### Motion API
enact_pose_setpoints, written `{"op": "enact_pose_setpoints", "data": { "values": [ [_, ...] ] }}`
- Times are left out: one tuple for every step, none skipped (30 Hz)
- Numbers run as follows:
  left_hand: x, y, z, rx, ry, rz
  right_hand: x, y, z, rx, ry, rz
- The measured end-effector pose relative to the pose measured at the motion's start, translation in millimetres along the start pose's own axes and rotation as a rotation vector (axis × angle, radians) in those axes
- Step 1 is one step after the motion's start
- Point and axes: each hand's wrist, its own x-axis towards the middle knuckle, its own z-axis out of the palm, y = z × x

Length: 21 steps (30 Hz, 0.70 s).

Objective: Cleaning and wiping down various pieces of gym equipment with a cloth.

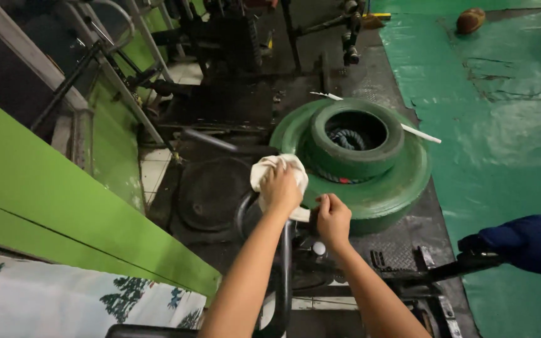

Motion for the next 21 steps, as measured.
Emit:
{"op": "enact_pose_setpoints", "data": {
  "values": [
    [-13, 3, -15, 0.036, 0.007, 0.108, -2, -4, -1, 0.017, -0.016, 0.046],
    [-23, -5, -9, 0.038, 0.006, 0.108, -3, -2, -1, 0.018, -0.017, 0.047],
    [-34, -13, -2, -0.04, 0.005, 0.171, -4, -1, -2, 0.012, -0.02, 0.012],
    [-45, -21, 3, -0.117, 0.005, 0.234, -4, 0, -2, 0.006, -0.022, -0.023],
    [-56, -26, -1, -0.114, 0.013, 0.233, -2, 3, -1, 0.011, -0.024, -0.03],
    [-67, -31, -5, -0.342, 0.042, 0.221, 0, 5, 1, 0.02, -0.019, -0.067],
    [-82, -36, -7, -0.572, 0.065, 0.203, -2, 9, 1, 0.025, -0.018, -0.097],
    [-97, -30, -21, -0.571, 0.068, 0.199, -3, 7, 1, 0.026, -0.023, -0.099],
    [-111, -24, -35, -0.659, 0.003, 0.173, -4, 5, 1, 0.016, -0.019, -0.07],
    [-126, -18, -49, -0.747, -0.063, 0.146, -5, 3, 1, 0.005, -0.015, -0.042],
    [-127, -13, -48, -0.746, -0.064, 0.145, -5, 3, 0, 0.006, -0.016, -0.041],
    [-128, -8, -47, -0.549, -0.07, 0.167, -6, 3, 0, 0.0, -0.026, -0.02],
    [-131, -3, -46, -0.353, -0.078, 0.187, -8, 3, -1, -0.007, -0.036, 0.001],
    [-118, -3, -40, -0.353, -0.08, 0.186, -9, 3, -1, -0.008, -0.037, 0.003],
    [-102, -2, -35, -0.297, -0.078, 0.129, -7, 2, -1, -0.001, -0.021, -0.046],
    [-87, -1, -30, -0.242, -0.076, 0.072, -5, 1, -1, 0.007, -0.006, -0.094],
    [-72, -6, -17, -0.243, -0.077, 0.073, -7, 4, 0, 0.005, -0.005, -0.093],
    [-57, -11, -5, -0.279, 0.027, 0.067, -8, 7, 1, 0.016, 0.012, -0.114],
    [-38, -14, 8, -0.315, 0.133, 0.065, -6, 9, 2, 0.027, 0.034, -0.138],
    [-24, -4, 3, -0.319, 0.133, 0.069, -4, 11, 3, 0.024, 0.039, -0.139],
    [-17, 5, -2, -0.155, 0.057, 0.009, -9, 14, 1, 0.045, 0.004, -0.068]
  ]
}}
